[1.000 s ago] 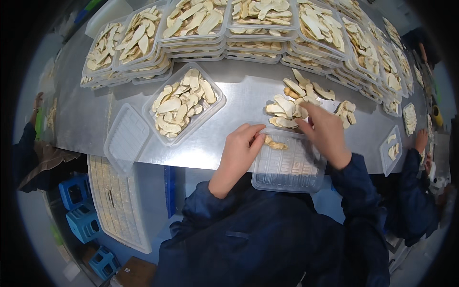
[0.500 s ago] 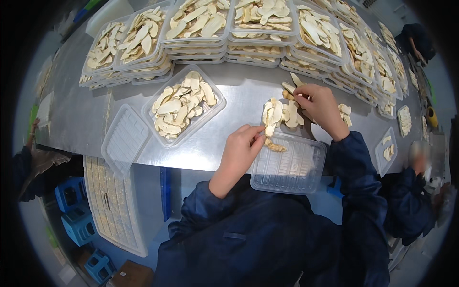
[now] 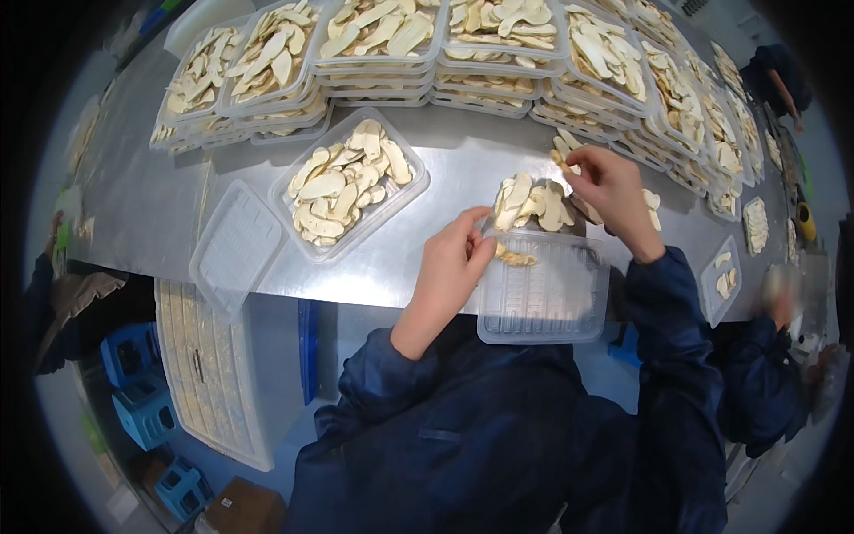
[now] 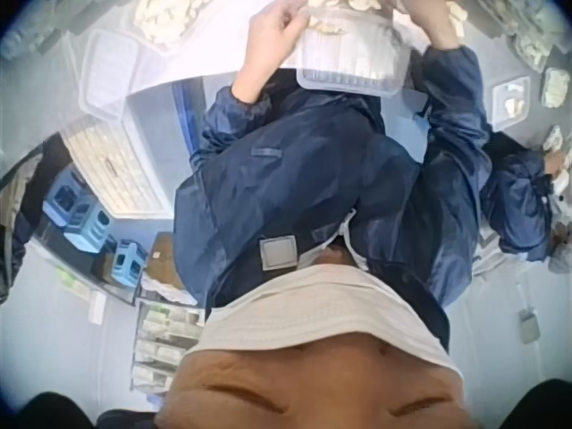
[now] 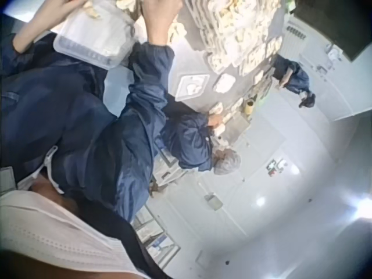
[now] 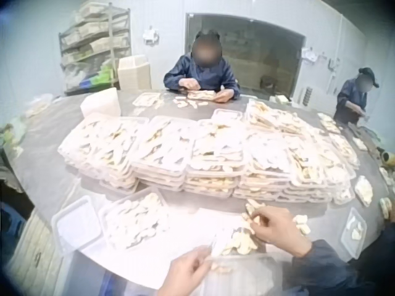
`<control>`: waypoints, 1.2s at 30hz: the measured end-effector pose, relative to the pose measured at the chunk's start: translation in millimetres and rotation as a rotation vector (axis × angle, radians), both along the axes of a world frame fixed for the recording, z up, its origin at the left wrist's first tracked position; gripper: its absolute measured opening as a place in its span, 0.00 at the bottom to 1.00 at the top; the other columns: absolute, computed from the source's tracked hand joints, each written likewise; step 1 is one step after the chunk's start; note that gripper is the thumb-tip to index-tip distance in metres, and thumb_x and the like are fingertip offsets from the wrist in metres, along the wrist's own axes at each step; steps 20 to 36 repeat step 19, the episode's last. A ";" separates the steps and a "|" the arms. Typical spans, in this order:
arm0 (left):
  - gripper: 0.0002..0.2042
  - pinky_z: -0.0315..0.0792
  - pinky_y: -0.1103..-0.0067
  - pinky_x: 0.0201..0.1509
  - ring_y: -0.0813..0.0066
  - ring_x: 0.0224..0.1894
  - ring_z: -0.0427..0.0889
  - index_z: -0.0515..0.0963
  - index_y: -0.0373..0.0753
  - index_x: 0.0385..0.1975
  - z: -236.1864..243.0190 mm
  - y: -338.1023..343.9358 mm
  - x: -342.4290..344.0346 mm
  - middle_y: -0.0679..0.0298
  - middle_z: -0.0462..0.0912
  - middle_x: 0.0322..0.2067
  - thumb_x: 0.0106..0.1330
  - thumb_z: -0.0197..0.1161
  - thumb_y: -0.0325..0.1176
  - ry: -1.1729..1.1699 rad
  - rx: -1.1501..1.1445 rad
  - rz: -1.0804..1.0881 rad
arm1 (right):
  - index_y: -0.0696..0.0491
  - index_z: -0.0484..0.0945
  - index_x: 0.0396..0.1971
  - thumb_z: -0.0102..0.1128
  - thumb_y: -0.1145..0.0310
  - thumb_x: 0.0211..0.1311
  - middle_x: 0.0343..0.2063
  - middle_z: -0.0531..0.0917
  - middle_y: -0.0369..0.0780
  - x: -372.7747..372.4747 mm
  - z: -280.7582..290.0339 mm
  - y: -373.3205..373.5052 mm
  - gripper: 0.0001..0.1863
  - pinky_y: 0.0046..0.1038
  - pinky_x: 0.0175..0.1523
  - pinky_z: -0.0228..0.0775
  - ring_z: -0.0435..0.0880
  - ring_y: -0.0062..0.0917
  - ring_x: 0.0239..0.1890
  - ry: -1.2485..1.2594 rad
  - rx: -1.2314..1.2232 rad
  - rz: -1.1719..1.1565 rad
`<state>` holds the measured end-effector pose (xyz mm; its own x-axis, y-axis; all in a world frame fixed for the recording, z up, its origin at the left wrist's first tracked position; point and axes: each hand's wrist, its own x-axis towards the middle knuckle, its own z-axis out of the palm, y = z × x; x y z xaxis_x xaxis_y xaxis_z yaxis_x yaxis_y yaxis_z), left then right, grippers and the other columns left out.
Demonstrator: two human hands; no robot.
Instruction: The person arranges sliced mushrooms into clear plastic trays on a stainless steel table. They pick up individual mushroom pieces and place them neatly into the containers, working alongside other staff members in a food preparation area.
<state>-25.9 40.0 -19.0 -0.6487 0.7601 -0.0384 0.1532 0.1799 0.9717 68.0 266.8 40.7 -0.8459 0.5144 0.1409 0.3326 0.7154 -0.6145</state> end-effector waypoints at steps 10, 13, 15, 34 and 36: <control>0.09 0.69 0.77 0.27 0.71 0.21 0.75 0.68 0.34 0.39 -3.7 2.3 3.0 0.62 0.74 0.20 0.64 0.61 0.26 -0.004 0.017 0.066 | 0.52 0.75 0.31 0.64 0.66 0.56 0.22 0.78 0.39 42.0 1.9 -90.6 0.08 0.34 0.28 0.72 0.82 0.33 0.27 -0.267 0.252 0.494; 0.08 0.69 0.77 0.27 0.71 0.21 0.75 0.69 0.34 0.38 -3.3 0.5 2.7 0.61 0.74 0.20 0.64 0.61 0.25 -0.012 0.000 0.040 | 0.52 0.76 0.32 0.66 0.65 0.55 0.24 0.79 0.38 40.1 -9.0 -89.8 0.09 0.34 0.27 0.72 0.81 0.34 0.25 -0.165 0.270 0.470; 0.08 0.69 0.77 0.27 0.71 0.21 0.75 0.70 0.34 0.37 -0.7 -2.1 3.1 0.61 0.74 0.20 0.64 0.61 0.25 -0.001 -0.012 0.028 | 0.52 0.77 0.33 0.66 0.65 0.55 0.25 0.80 0.38 39.6 -9.8 -84.5 0.10 0.34 0.28 0.72 0.81 0.35 0.25 -0.162 0.260 0.445; 0.07 0.70 0.77 0.28 0.72 0.21 0.75 0.70 0.35 0.38 -1.9 -4.8 4.4 0.62 0.74 0.20 0.64 0.61 0.25 0.005 -0.023 0.014 | 0.51 0.78 0.35 0.67 0.64 0.54 0.25 0.81 0.39 38.9 -12.5 -82.8 0.11 0.34 0.31 0.73 0.82 0.36 0.26 -0.252 0.276 0.439; 0.07 0.70 0.77 0.28 0.72 0.21 0.75 0.70 0.35 0.38 -1.9 -4.8 4.4 0.62 0.74 0.20 0.64 0.61 0.25 0.005 -0.023 0.014 | 0.51 0.78 0.35 0.67 0.64 0.54 0.25 0.81 0.39 38.9 -12.5 -82.8 0.11 0.34 0.31 0.73 0.82 0.36 0.26 -0.252 0.276 0.439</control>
